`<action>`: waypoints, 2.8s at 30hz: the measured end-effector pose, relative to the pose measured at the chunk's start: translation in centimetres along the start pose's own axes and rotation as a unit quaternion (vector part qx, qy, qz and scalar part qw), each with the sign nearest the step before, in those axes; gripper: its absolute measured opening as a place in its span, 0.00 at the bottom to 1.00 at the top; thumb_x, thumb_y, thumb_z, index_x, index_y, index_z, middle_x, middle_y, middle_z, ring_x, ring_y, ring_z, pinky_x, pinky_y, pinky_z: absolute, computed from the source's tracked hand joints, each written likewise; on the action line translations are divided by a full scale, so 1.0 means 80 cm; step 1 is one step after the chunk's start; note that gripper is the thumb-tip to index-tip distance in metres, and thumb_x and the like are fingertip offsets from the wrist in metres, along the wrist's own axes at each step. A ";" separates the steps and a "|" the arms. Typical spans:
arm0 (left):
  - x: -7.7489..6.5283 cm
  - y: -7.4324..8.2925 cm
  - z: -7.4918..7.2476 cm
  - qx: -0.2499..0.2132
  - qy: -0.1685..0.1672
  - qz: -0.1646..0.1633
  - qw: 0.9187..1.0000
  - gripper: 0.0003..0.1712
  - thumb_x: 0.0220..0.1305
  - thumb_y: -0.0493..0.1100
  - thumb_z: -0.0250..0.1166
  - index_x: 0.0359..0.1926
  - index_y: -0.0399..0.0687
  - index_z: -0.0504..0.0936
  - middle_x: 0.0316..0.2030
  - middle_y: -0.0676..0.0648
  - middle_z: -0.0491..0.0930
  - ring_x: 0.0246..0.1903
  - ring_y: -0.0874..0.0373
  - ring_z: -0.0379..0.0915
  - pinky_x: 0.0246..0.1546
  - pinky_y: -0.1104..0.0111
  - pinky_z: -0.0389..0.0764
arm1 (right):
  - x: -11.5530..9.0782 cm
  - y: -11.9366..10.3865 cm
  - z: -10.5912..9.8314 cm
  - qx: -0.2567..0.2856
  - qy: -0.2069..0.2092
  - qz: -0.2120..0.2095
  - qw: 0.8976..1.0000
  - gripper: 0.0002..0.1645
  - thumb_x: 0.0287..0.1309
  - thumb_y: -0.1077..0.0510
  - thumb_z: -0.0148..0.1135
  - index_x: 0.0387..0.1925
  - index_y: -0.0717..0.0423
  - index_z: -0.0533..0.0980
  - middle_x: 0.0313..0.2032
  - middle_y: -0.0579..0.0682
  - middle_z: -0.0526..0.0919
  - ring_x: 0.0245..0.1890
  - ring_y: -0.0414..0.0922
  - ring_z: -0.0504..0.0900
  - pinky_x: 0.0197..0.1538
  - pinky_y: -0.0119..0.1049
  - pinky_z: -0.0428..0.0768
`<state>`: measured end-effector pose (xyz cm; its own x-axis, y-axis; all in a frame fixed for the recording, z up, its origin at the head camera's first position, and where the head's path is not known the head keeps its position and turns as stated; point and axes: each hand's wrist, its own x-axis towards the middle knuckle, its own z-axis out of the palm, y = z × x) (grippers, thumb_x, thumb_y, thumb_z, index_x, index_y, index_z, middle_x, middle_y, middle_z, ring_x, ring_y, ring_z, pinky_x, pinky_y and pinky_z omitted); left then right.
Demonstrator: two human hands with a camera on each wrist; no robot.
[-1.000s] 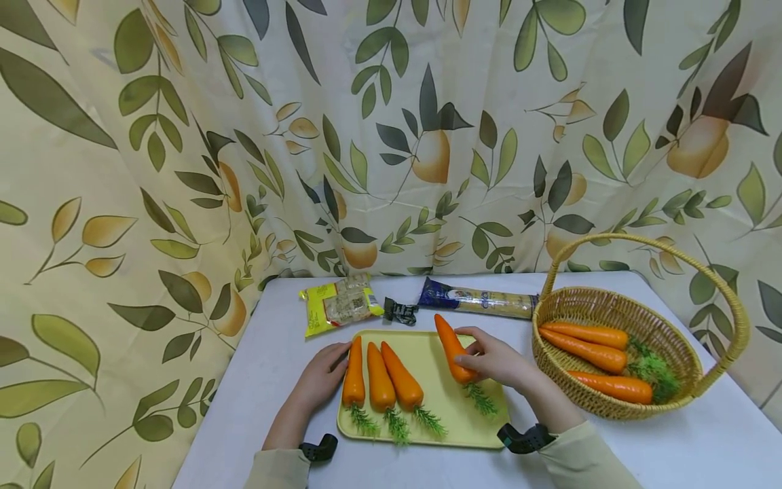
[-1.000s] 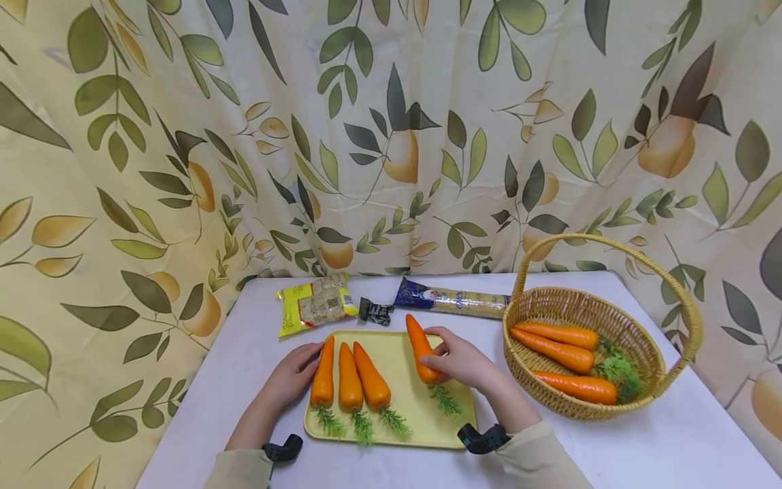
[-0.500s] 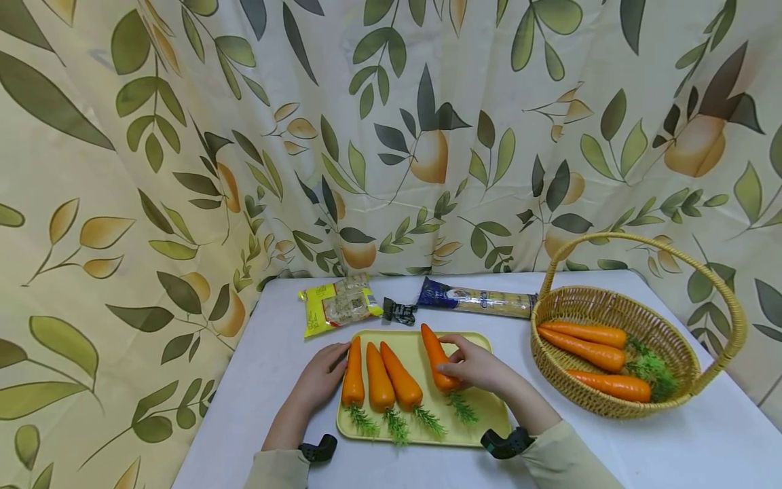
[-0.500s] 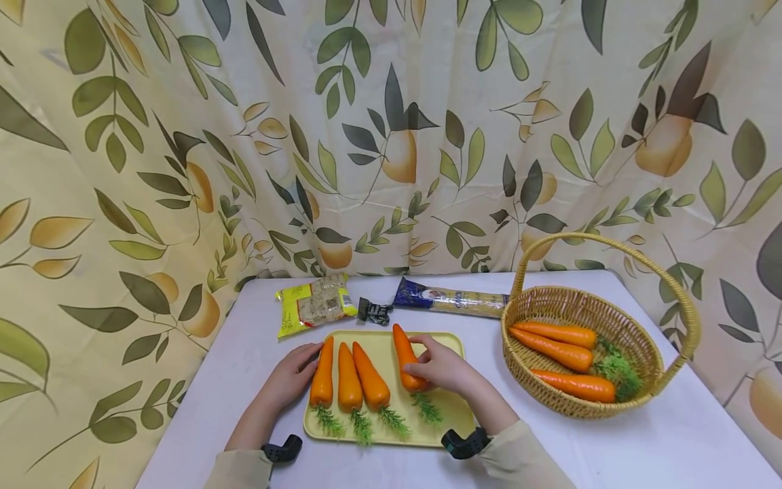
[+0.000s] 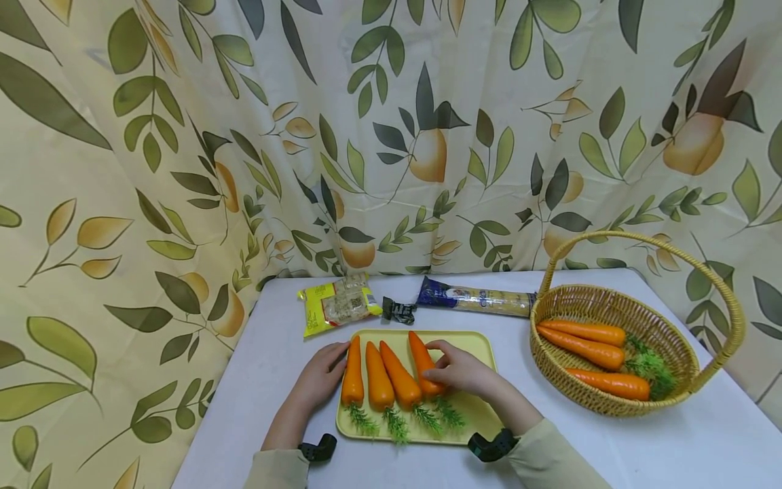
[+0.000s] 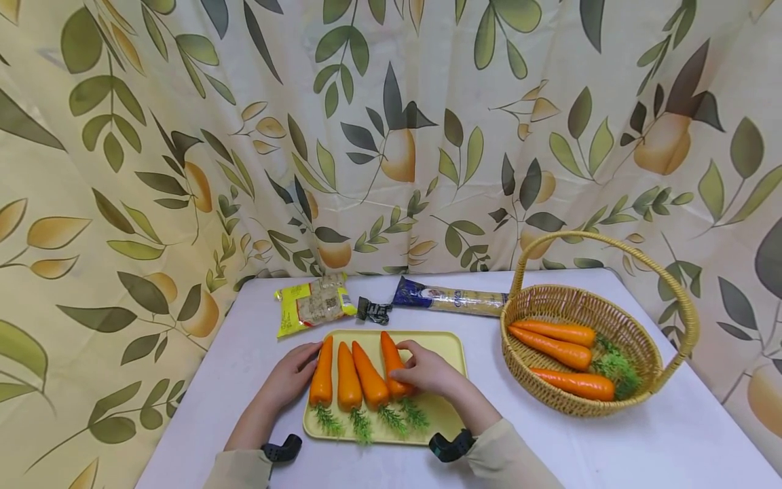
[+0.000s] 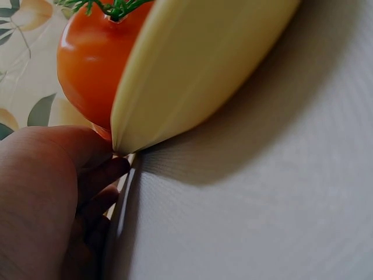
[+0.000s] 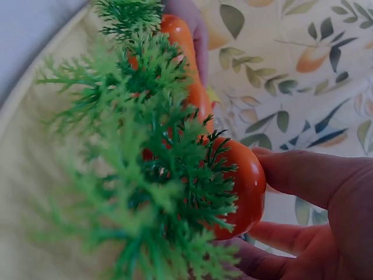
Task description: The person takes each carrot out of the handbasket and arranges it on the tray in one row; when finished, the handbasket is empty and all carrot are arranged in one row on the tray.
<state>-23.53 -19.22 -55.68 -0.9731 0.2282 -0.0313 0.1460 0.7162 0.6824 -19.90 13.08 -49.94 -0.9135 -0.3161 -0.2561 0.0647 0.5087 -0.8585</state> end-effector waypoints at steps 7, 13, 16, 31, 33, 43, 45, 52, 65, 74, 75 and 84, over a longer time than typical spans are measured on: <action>0.000 -0.001 0.001 0.001 0.002 0.002 1.000 0.26 0.75 0.52 0.53 0.71 0.60 0.69 0.68 0.49 0.70 0.71 0.48 0.62 0.71 0.47 0.64 | 0.001 -0.006 0.011 -0.040 -0.003 -0.005 0.999 0.38 0.59 0.50 0.69 0.67 0.56 0.67 0.36 0.52 0.84 0.33 0.44 0.81 0.35 0.36 0.81; -0.001 0.000 0.001 0.000 0.004 0.001 1.000 0.26 0.75 0.53 0.53 0.71 0.60 0.69 0.68 0.49 0.70 0.71 0.48 0.62 0.71 0.47 0.64 | 0.005 -0.011 0.017 -0.053 -0.001 0.002 0.999 0.38 0.58 0.50 0.69 0.67 0.55 0.67 0.35 0.51 0.84 0.32 0.43 0.81 0.35 0.36 0.80; -0.001 0.000 0.001 0.001 0.006 0.000 1.000 0.26 0.75 0.52 0.53 0.71 0.60 0.70 0.68 0.49 0.70 0.71 0.49 0.62 0.71 0.47 0.64 | 0.007 -0.013 0.020 -0.055 -0.001 0.006 0.998 0.37 0.58 0.50 0.69 0.66 0.54 0.68 0.35 0.50 0.84 0.31 0.44 0.80 0.34 0.36 0.80; 0.000 0.000 -0.001 -0.003 0.004 0.003 1.000 0.26 0.75 0.53 0.53 0.70 0.58 0.70 0.68 0.47 0.70 0.71 0.46 0.61 0.72 0.46 0.62 | 0.011 -0.014 0.030 -0.084 0.010 0.003 0.996 0.35 0.60 0.49 0.68 0.65 0.55 0.69 0.33 0.50 0.84 0.28 0.43 0.80 0.31 0.36 0.79; 0.000 0.000 -0.001 -0.002 0.004 0.004 1.000 0.26 0.75 0.53 0.53 0.70 0.58 0.70 0.68 0.47 0.70 0.71 0.46 0.61 0.72 0.46 0.62 | 0.011 -0.014 0.031 -0.087 0.012 0.003 0.996 0.35 0.60 0.48 0.68 0.65 0.55 0.69 0.33 0.50 0.84 0.28 0.43 0.80 0.30 0.36 0.78; 0.000 -0.003 0.000 -0.006 0.002 0.007 1.000 0.26 0.75 0.54 0.52 0.71 0.59 0.69 0.69 0.47 0.69 0.71 0.46 0.61 0.72 0.46 0.62 | 0.010 -0.013 0.028 -0.109 0.013 0.005 0.994 0.33 0.61 0.45 0.66 0.63 0.53 0.71 0.34 0.49 0.84 0.30 0.43 0.79 0.31 0.36 0.78; 0.000 -0.003 0.000 -0.006 0.001 0.007 1.000 0.26 0.75 0.53 0.52 0.71 0.59 0.69 0.69 0.47 0.69 0.71 0.46 0.61 0.72 0.46 0.62 | 0.009 -0.014 0.027 -0.117 0.012 0.004 0.993 0.33 0.61 0.45 0.66 0.63 0.54 0.71 0.35 0.49 0.84 0.31 0.42 0.80 0.32 0.36 0.78; 0.000 -0.005 0.000 -0.006 0.008 0.020 1.000 0.26 0.75 0.52 0.54 0.71 0.58 0.70 0.68 0.47 0.70 0.71 0.46 0.62 0.72 0.47 0.63 | 0.003 -0.020 0.021 -0.150 0.028 -0.004 0.988 0.31 0.61 0.46 0.67 0.62 0.54 0.73 0.37 0.48 0.84 0.34 0.42 0.80 0.38 0.40 0.80; 0.000 -0.003 0.000 -0.002 0.002 0.013 1.000 0.26 0.75 0.53 0.53 0.71 0.59 0.69 0.69 0.48 0.70 0.71 0.46 0.61 0.71 0.46 0.63 | -0.016 -0.030 -0.015 -0.171 0.055 -0.025 0.983 0.30 0.64 0.48 0.64 0.64 0.54 0.72 0.46 0.54 0.83 0.38 0.44 0.80 0.38 0.39 0.79; 0.001 -0.005 -0.001 -0.003 0.002 0.017 1.000 0.26 0.75 0.53 0.53 0.71 0.59 0.69 0.69 0.47 0.70 0.71 0.46 0.61 0.71 0.46 0.63 | -0.041 -0.025 -0.080 -0.171 0.050 -0.065 0.982 0.28 0.66 0.44 0.60 0.63 0.52 0.74 0.51 0.55 0.82 0.42 0.46 0.81 0.39 0.38 0.81; 0.001 -0.005 -0.001 -0.003 0.002 0.016 1.000 0.26 0.75 0.53 0.53 0.71 0.59 0.69 0.69 0.47 0.70 0.71 0.46 0.61 0.72 0.46 0.62 | -0.045 -0.024 -0.088 -0.169 0.051 -0.067 0.982 0.28 0.67 0.44 0.60 0.62 0.52 0.74 0.51 0.55 0.82 0.43 0.46 0.81 0.40 0.38 0.81; 0.000 -0.004 0.000 -0.012 -0.001 0.011 1.000 0.26 0.75 0.53 0.53 0.71 0.59 0.69 0.69 0.47 0.69 0.71 0.46 0.61 0.72 0.46 0.62 | -0.092 -0.016 -0.166 -0.176 0.074 -0.035 0.981 0.31 0.67 0.39 0.58 0.63 0.51 0.72 0.54 0.56 0.80 0.49 0.50 0.79 0.44 0.39 0.82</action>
<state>-23.61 -19.47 -55.89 -0.9693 0.2452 -0.0171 0.1634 0.6949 0.7002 -18.57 25.40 -41.03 -0.9607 -0.2541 -0.1120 -0.1199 0.7433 -0.6581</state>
